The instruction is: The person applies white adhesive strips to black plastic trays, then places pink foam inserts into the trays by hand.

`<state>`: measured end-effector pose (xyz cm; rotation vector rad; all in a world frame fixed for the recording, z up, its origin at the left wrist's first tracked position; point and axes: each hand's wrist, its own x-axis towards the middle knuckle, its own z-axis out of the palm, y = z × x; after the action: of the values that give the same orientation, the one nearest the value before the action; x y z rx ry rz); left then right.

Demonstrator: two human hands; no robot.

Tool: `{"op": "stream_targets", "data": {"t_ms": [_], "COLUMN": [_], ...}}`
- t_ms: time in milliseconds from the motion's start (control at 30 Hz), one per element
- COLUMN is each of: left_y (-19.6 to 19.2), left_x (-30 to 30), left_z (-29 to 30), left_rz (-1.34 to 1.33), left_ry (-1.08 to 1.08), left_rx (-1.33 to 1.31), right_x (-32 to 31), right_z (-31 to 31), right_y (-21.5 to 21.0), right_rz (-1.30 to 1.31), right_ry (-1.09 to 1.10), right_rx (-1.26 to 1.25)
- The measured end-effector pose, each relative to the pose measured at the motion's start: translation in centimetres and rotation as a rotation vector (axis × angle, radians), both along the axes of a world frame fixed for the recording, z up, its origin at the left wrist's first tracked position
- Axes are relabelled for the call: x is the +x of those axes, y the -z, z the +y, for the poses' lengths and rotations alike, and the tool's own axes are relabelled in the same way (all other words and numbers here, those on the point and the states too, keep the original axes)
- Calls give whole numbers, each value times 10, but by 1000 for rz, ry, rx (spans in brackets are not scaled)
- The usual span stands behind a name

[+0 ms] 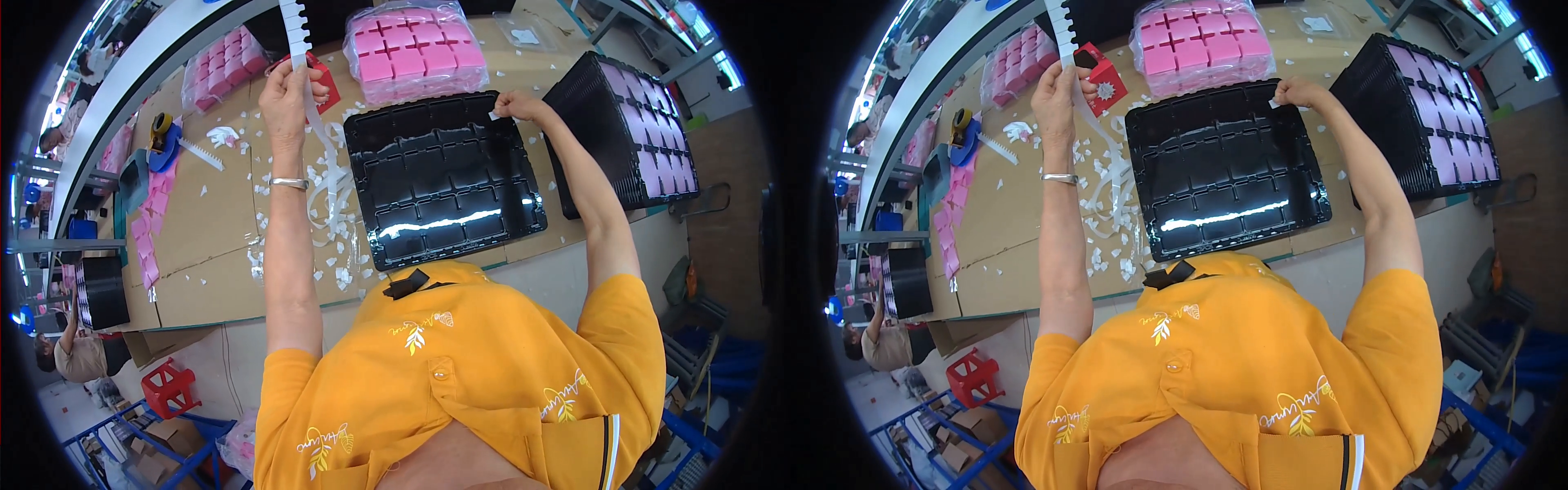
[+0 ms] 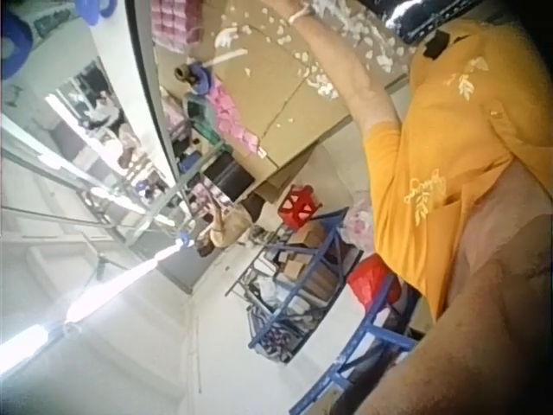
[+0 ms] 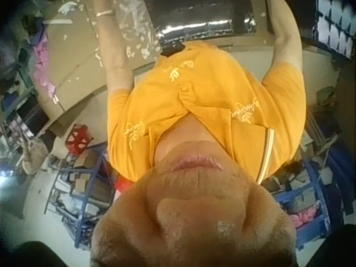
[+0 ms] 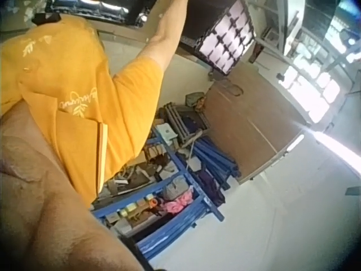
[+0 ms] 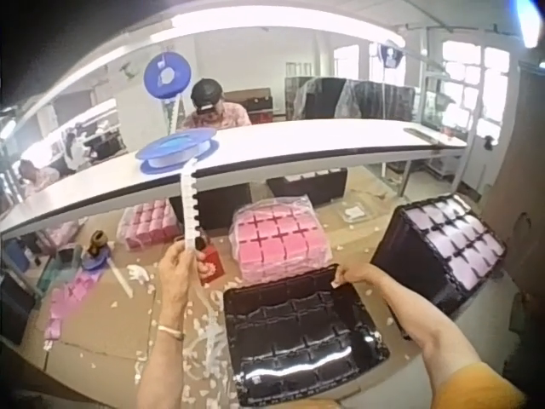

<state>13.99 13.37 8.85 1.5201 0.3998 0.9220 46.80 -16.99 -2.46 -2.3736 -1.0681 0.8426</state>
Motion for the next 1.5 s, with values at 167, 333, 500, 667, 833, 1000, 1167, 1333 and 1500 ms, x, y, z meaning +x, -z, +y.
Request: {"op": "stream_targets", "data": {"t_ms": [167,333,500,667,833,1000,1167,1333,1500], "left_y": [0,-1,-9,1,-1,-6,-6,2,15], "left_x": [0,-7,-6,-4,-5,-8,-9,-11,-10], "left_z": [-1,7,3,-3,-7,-6,-3,-4,5], "left_rz": [4,-49,-28,-84,-70,-92,-51,-46,58], "left_ry": [-40,-27,7,26,47,85,-60,-333,-383], "left_rx": [-15,-39,-88,-126,-136,-118,42,427,454], "right_x": [15,-11,-30,-108,-181,-191,-207,-229,-198], "right_z": [15,23,23,123,196,222,223,206,147], "right_y": [40,23,-1,-80,-155,-168,-182,-204,-205], "right_rz": [-350,-488,-967,-62,162,191,84,147,361], "right_ry": [-117,50,-5,6,-22,-56,22,136,49], "right_rx": [-196,-248,-204,807,842,800,755,660,653]}}
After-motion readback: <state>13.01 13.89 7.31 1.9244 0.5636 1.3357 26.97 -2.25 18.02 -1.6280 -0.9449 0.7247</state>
